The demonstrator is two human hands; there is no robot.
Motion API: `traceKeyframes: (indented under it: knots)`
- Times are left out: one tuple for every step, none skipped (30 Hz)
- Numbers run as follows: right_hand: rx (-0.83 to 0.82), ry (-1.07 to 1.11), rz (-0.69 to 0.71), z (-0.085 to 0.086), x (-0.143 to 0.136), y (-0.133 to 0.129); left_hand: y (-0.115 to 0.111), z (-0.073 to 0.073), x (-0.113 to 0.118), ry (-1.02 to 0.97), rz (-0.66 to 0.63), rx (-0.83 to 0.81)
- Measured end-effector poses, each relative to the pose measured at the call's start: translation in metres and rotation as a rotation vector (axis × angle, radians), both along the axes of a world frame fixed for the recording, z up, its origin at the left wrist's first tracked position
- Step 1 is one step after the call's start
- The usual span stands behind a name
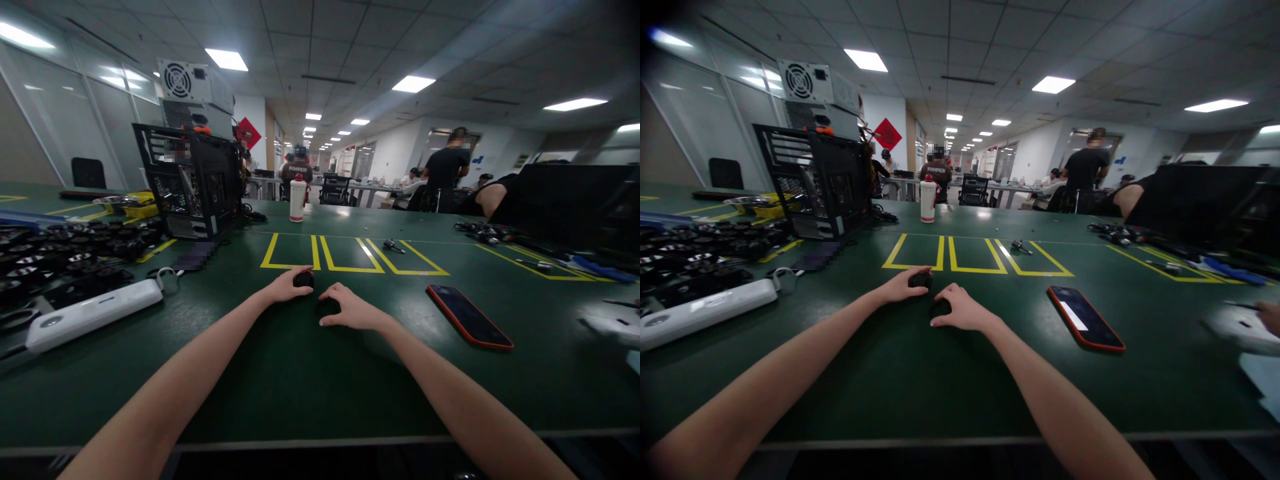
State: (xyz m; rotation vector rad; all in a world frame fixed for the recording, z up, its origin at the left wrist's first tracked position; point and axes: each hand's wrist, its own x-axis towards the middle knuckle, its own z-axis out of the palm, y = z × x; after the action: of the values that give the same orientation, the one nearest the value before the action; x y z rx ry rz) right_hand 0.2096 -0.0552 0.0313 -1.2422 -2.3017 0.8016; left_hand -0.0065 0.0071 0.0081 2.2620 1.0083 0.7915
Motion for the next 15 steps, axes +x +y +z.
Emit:
traceKeyframes:
  knots:
    - [0.024, -0.015, -0.031, -0.001, 0.000, 0.001, -0.001, 0.000, 0.001, 0.002, 0.010, 0.004]
    - [0.045, -0.028, -0.077, -0.003, 0.000, 0.003, -0.003, 0.001, 0.002, 0.005, 0.024, 0.013]
    - [0.067, -0.043, -0.133, -0.005, 0.002, 0.006, -0.006, 0.001, 0.003, 0.015, 0.037, 0.024]
    - [0.091, -0.061, -0.192, -0.006, 0.004, 0.008, -0.011, 0.002, 0.004, 0.029, 0.046, 0.036]
    - [0.114, -0.082, -0.243, -0.007, 0.006, 0.011, -0.016, 0.002, 0.004, 0.048, 0.053, 0.047]
    - [0.135, -0.105, -0.279, -0.008, 0.008, 0.012, -0.023, 0.003, 0.004, 0.070, 0.057, 0.060]
    - [0.153, -0.126, -0.299, -0.008, 0.009, 0.012, -0.032, 0.004, 0.003, 0.091, 0.063, 0.072]
    - [0.164, -0.144, -0.301, -0.007, 0.009, 0.009, -0.042, 0.004, 0.001, 0.107, 0.072, 0.082]
    - [0.170, -0.156, -0.287, -0.006, 0.007, 0.005, -0.053, 0.006, -0.002, 0.123, 0.082, 0.092]
    - [0.170, -0.163, -0.263, -0.003, 0.005, -0.001, -0.065, 0.007, -0.006, 0.134, 0.091, 0.095]
    - [0.162, -0.164, -0.226, 0.000, 0.001, -0.011, -0.078, 0.008, -0.011, 0.147, 0.089, 0.083]
    - [0.148, -0.160, -0.178, 0.004, -0.004, -0.022, -0.090, 0.010, -0.017, 0.157, 0.099, 0.073]
    - [0.124, -0.155, -0.130, 0.009, -0.009, -0.036, -0.102, 0.012, -0.023, 0.177, 0.104, 0.062]
    - [0.109, -0.143, -0.089, 0.014, -0.015, -0.052, -0.114, 0.014, -0.031, 0.190, 0.123, 0.061]
    - [0.103, -0.128, -0.040, 0.019, -0.020, -0.069, -0.126, 0.016, -0.039, 0.212, 0.127, 0.061]
